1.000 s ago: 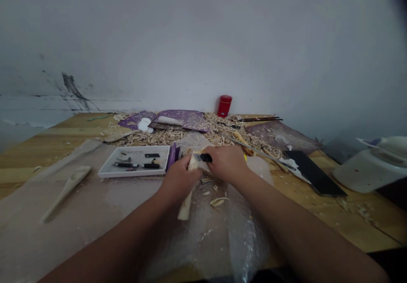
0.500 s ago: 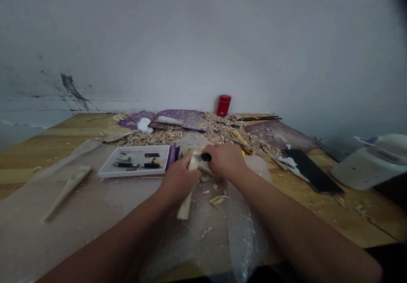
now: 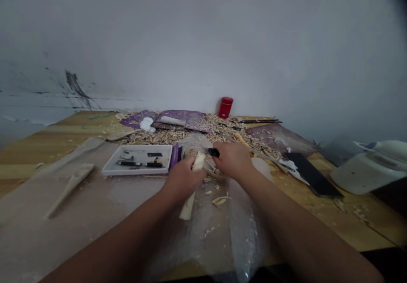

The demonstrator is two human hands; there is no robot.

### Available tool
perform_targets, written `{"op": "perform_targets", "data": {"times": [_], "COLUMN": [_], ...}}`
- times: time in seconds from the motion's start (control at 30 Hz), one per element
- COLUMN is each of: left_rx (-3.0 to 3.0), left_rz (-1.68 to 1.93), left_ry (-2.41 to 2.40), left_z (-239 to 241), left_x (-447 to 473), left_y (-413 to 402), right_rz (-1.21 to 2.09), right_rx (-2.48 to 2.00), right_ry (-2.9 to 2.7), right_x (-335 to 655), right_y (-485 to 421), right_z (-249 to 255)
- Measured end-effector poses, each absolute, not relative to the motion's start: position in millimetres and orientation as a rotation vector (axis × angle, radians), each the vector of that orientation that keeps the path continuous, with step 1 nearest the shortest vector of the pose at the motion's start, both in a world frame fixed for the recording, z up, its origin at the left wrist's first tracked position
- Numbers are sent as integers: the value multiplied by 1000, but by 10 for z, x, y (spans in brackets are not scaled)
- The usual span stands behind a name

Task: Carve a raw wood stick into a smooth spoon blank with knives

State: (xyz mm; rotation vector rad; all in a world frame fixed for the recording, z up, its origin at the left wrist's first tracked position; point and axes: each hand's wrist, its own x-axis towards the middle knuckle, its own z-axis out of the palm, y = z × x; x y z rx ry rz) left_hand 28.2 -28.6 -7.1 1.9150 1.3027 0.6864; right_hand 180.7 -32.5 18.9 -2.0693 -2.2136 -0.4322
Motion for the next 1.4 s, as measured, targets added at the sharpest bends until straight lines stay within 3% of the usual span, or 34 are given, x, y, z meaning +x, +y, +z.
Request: {"op": "perform_targets", "data": {"times": [0.7,1.17,1.4], "left_rx": [2256,2160,1740], "left_rz": [572,597,645], "left_ry": [1658,1560,1285], "left_z": [-72,-119,-122], "left_x": [269,288,303], "left_y": [-212,-129,-150], "right_rz": [-491,-503,-442], "right_rx": [-2013,-1992,-2086], "right_ry": [-2254,-2222,-2138], "right_x": [1759,1796,1953], "right_y": [-270,-222,-169], "right_z": [115,105,120]}}
